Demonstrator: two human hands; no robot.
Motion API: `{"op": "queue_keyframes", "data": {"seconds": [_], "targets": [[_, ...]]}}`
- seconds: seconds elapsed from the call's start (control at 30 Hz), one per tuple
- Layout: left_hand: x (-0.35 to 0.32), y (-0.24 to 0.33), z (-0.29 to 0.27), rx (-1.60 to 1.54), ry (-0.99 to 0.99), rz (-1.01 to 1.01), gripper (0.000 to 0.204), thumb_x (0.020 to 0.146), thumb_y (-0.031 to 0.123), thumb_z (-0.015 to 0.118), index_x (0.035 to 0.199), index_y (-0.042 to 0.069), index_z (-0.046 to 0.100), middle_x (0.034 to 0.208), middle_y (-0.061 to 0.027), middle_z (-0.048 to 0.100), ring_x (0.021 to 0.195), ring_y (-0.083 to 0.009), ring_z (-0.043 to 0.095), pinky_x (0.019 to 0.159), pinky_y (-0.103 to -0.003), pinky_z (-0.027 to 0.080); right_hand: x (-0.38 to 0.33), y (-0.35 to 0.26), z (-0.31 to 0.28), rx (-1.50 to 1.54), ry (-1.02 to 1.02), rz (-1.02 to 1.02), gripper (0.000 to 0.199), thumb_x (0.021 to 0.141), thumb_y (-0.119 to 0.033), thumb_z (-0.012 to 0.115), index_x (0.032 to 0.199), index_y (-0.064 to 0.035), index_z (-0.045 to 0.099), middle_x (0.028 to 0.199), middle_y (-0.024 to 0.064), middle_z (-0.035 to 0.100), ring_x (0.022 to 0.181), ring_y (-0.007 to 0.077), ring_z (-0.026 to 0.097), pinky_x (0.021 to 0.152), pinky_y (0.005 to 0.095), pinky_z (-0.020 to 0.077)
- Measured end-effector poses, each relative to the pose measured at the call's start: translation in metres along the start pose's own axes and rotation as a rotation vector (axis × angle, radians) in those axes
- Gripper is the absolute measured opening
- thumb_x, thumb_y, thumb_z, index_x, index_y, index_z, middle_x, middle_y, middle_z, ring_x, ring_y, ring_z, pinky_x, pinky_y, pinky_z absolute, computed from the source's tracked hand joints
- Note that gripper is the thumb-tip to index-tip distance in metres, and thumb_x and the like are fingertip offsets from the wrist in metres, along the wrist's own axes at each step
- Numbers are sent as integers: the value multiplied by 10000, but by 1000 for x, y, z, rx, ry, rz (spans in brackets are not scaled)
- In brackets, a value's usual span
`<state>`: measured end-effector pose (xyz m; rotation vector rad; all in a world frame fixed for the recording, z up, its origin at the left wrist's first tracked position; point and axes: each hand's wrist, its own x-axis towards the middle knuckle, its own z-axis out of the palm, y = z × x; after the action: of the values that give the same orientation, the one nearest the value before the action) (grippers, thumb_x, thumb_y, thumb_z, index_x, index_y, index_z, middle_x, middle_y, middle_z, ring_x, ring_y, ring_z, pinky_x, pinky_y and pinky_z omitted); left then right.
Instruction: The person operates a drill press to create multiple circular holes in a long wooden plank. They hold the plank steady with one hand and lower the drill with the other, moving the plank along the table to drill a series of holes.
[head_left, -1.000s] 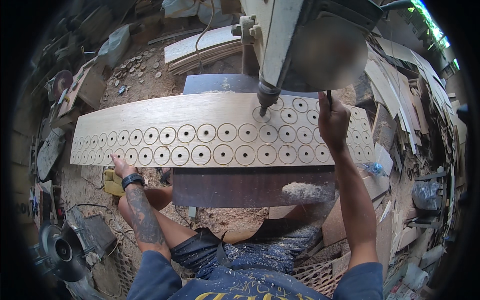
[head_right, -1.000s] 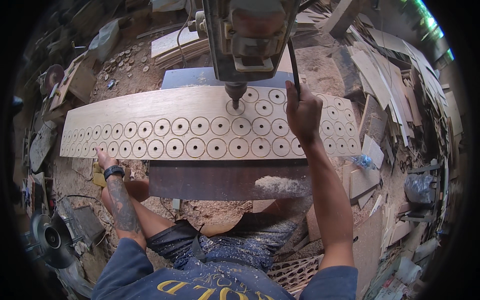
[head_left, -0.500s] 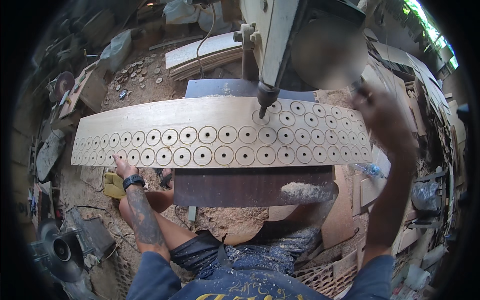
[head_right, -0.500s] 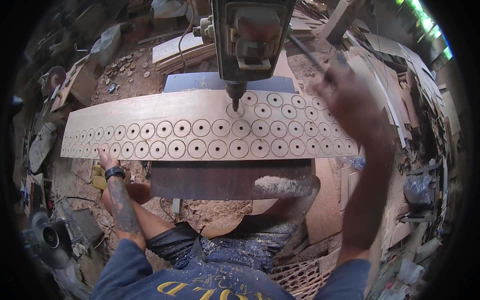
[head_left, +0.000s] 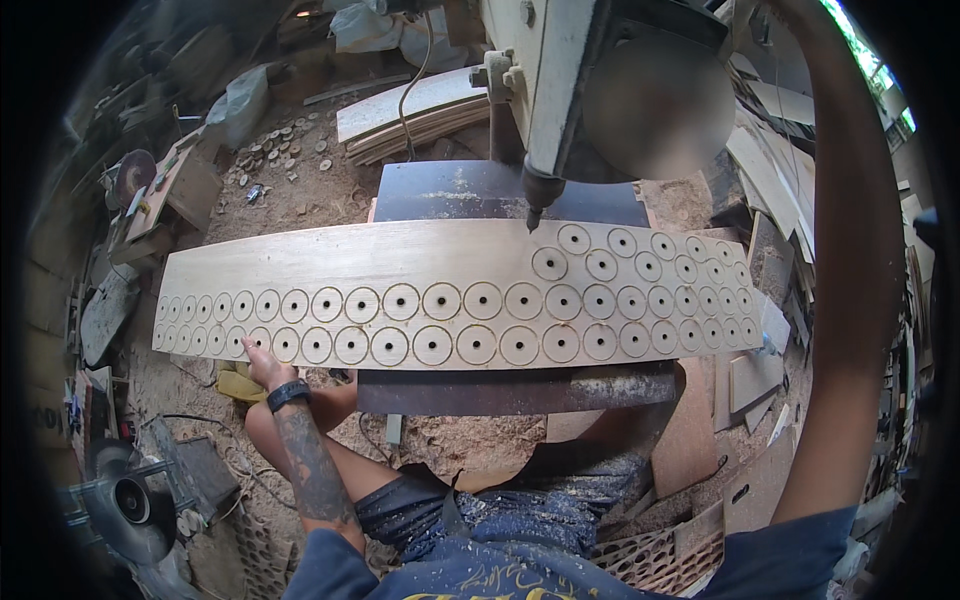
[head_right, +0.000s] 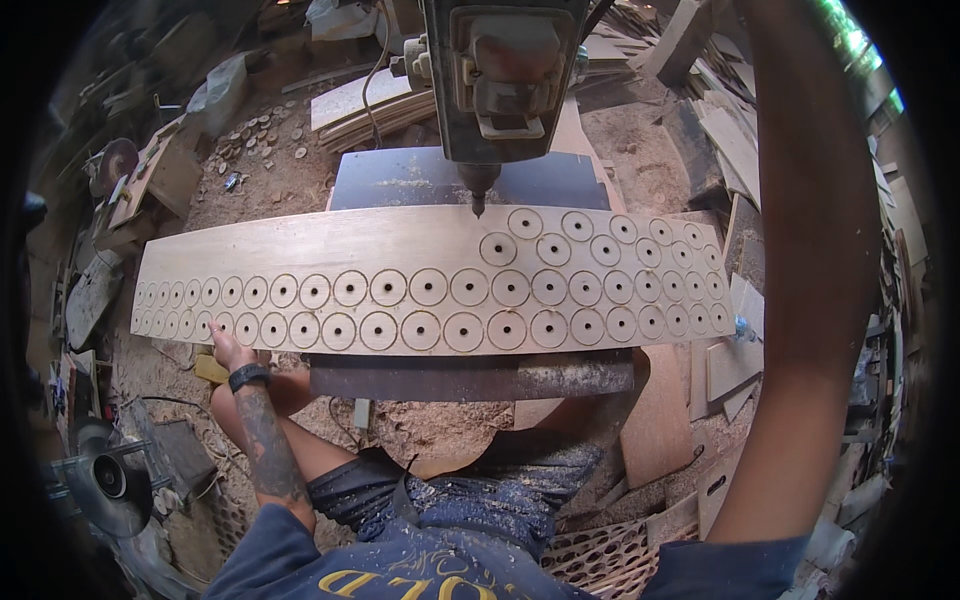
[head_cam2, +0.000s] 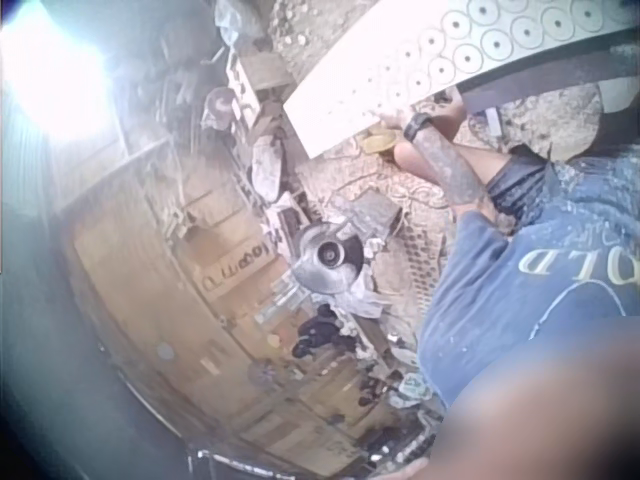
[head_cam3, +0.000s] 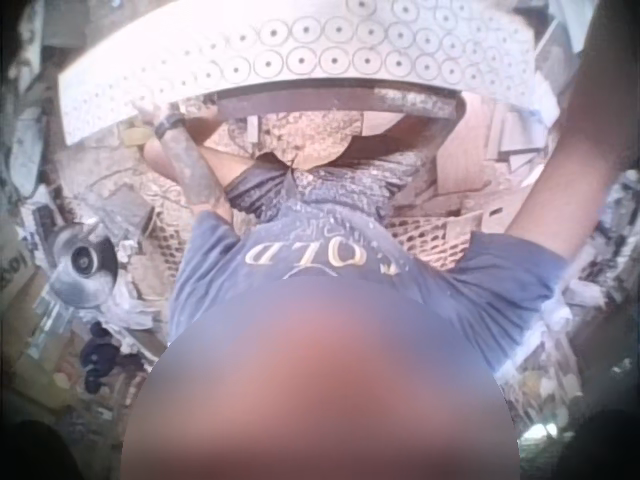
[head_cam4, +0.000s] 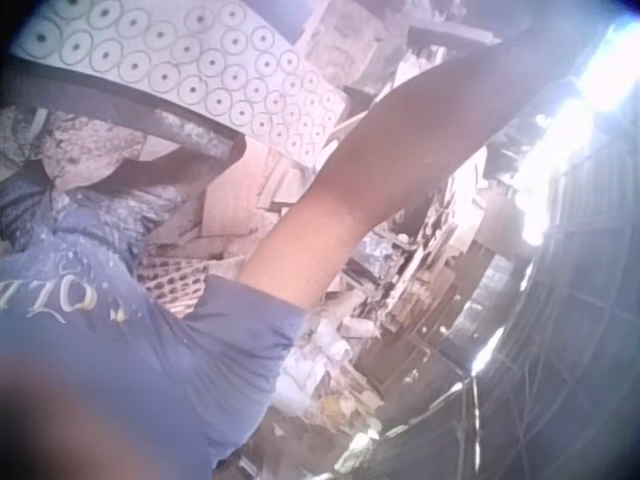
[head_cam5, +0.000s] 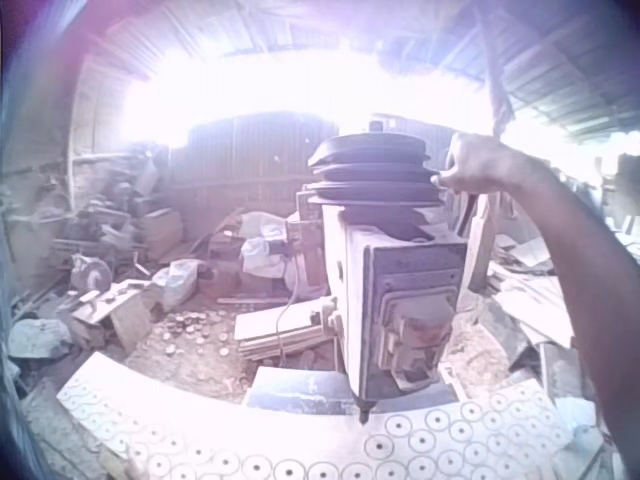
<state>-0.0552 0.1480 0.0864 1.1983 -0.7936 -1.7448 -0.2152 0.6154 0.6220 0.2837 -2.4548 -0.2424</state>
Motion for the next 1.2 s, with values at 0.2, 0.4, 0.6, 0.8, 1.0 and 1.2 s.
{"op": "queue_keyframes", "data": {"seconds": [0.2, 0.4, 0.6, 0.8, 1.0, 1.2], "targets": [[1, -5, 0, 46, 43, 28, 678, 947, 410, 619, 1300, -149, 473, 1277, -203, 570, 1038, -283, 636, 847, -398, 579, -5, 4, -3, 35, 19, -6, 355, 861, -329, 704, 840, 24, 740, 738, 171, 704, 710, 242, 687, 698, 377, 527], [-1, -2, -1, -22, -31, -21, 680, 950, 408, 617, 1307, -151, 466, 1286, -205, 563, 1053, -282, 629, 863, -399, 572, -16, -8, -12, 26, 23, 24, 346, 874, -305, 698, 774, 25, 722, 663, 151, 679, 617, 220, 643, 622, 384, 500], [2, -3, -7, -60, -76, -40, 683, 953, 405, 614, 1313, -153, 460, 1296, -207, 556, 1068, -281, 621, 879, -400, 564, -22, -17, -13, 16, 0, 62, 341, 882, -297, 692, 757, 19, 722, 633, 124, 669, 584, 185, 624, 586, 364, 488], [3, -4, -8, -144, -158, -54, 694, 957, 411, 610, 1325, -156, 451, 1313, -216, 543, 1097, -288, 606, 904, -407, 550, -52, -19, -25, -27, -121, 156, 314, 876, -288, 698, 759, 2, 736, 628, 98, 672, 581, 148, 624, 564, 331, 489], [-9, 0, -4, -67, -75, -33, 687, 953, 418, 611, 1313, -151, 474, 1316, -216, 544, 1110, -283, 602, 911, -398, 546, -164, -23, 6, -182, -138, 88, 340, 1000, -332, 563, 964, -26, 706, 634, 158, 622, 492, 253, 540, 571, 409, 443], [-12, 4, -3, -26, -53, -49, 673, 947, 416, 621, 1300, -143, 499, 1303, -206, 554, 1085, -272, 609, 890, -387, 551, -224, -18, 57, 81, 12, 181, 301, 1019, -290, 509, 946, -38, 656, 678, 178, 646, 647, 370, 663, 580, 477, 502]]}}
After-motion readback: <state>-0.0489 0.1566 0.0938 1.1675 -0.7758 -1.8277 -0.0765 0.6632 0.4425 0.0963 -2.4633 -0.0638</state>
